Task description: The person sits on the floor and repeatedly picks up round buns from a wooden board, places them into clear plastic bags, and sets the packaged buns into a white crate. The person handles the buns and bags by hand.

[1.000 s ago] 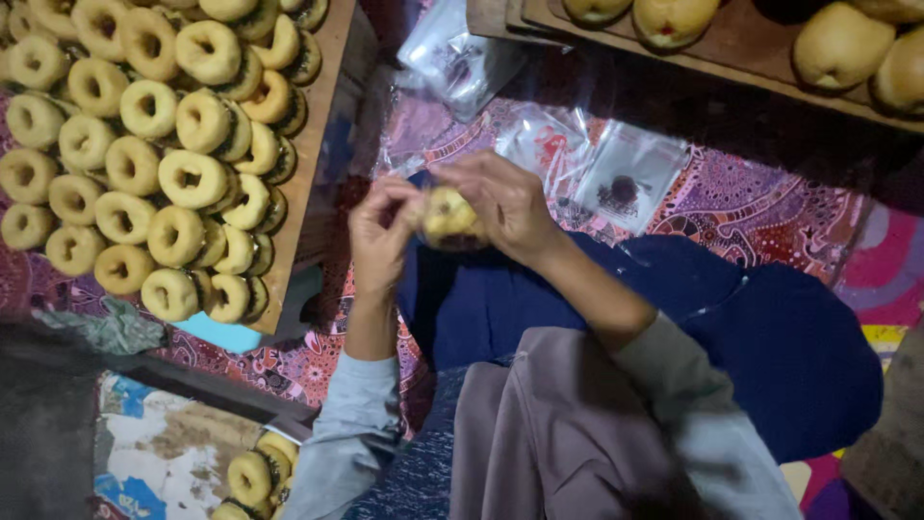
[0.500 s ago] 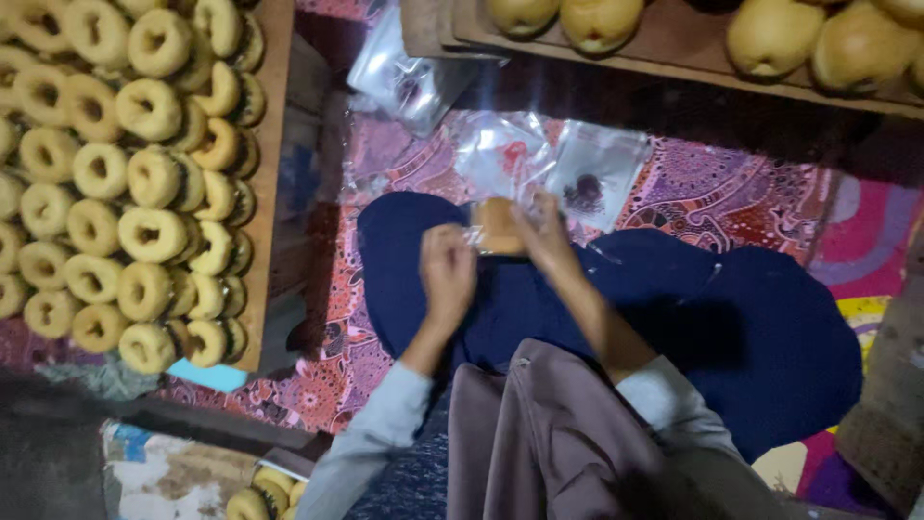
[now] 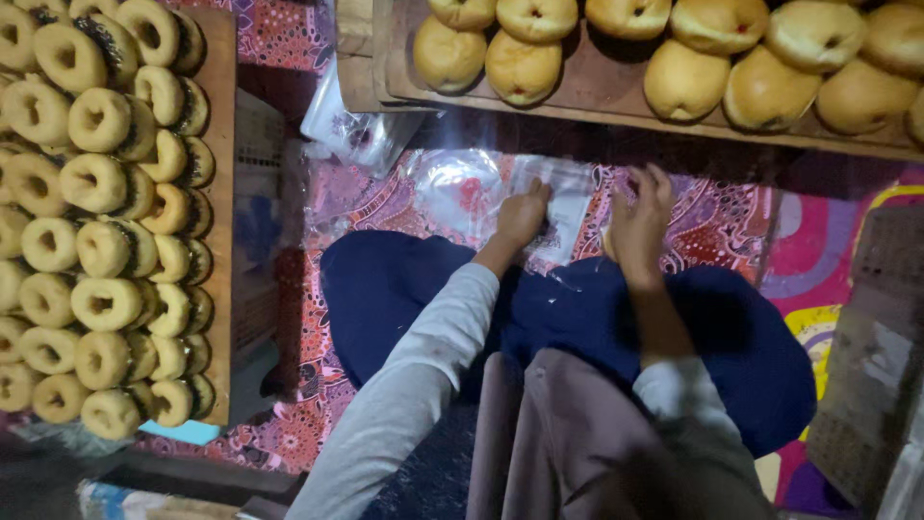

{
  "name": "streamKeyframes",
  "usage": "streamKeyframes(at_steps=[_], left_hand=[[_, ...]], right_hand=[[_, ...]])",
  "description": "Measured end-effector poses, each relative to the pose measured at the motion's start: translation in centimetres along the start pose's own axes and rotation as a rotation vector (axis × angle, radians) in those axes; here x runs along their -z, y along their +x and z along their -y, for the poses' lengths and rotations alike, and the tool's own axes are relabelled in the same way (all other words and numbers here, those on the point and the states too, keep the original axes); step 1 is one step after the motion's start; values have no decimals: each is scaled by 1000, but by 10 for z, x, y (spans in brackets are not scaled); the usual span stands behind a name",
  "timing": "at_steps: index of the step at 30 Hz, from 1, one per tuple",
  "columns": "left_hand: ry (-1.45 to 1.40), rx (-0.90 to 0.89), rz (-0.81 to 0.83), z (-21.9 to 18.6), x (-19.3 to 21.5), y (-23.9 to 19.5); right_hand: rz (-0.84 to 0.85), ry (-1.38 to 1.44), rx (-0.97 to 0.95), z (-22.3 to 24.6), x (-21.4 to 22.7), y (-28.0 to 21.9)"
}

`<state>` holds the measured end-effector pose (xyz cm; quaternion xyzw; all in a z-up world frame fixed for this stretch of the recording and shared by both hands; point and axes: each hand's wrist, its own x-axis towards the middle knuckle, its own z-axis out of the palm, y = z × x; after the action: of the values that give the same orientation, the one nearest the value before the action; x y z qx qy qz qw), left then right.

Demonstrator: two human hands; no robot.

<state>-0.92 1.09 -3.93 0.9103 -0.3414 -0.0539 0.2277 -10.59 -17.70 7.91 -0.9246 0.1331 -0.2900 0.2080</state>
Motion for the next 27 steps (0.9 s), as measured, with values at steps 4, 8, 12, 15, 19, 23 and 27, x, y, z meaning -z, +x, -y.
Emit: streamKeyframes(at_steps=[4, 8, 12, 15, 19, 23, 27], left_hand=[[-66, 0, -3, -6, 13, -2], [-48, 148, 233, -16, 33, -11], [30, -97, -190, -27, 42, -28], [140, -33, -175, -38, 49, -36], [38, 205, 75, -49, 57, -32], [-1081, 500, -104, -49, 39, -30], [-1323, 712, -140, -17, 35, -31]], right_hand=[[313, 416, -533, 15, -9, 19], [289, 405, -423, 12, -15, 11], [556, 100, -479, 7, -38, -6], [682, -219, -352, 12, -59, -12], [651, -133, -314, 34, -69, -13], [609, 373, -334, 54, -47, -22], [476, 784, -317, 44, -23, -7]])
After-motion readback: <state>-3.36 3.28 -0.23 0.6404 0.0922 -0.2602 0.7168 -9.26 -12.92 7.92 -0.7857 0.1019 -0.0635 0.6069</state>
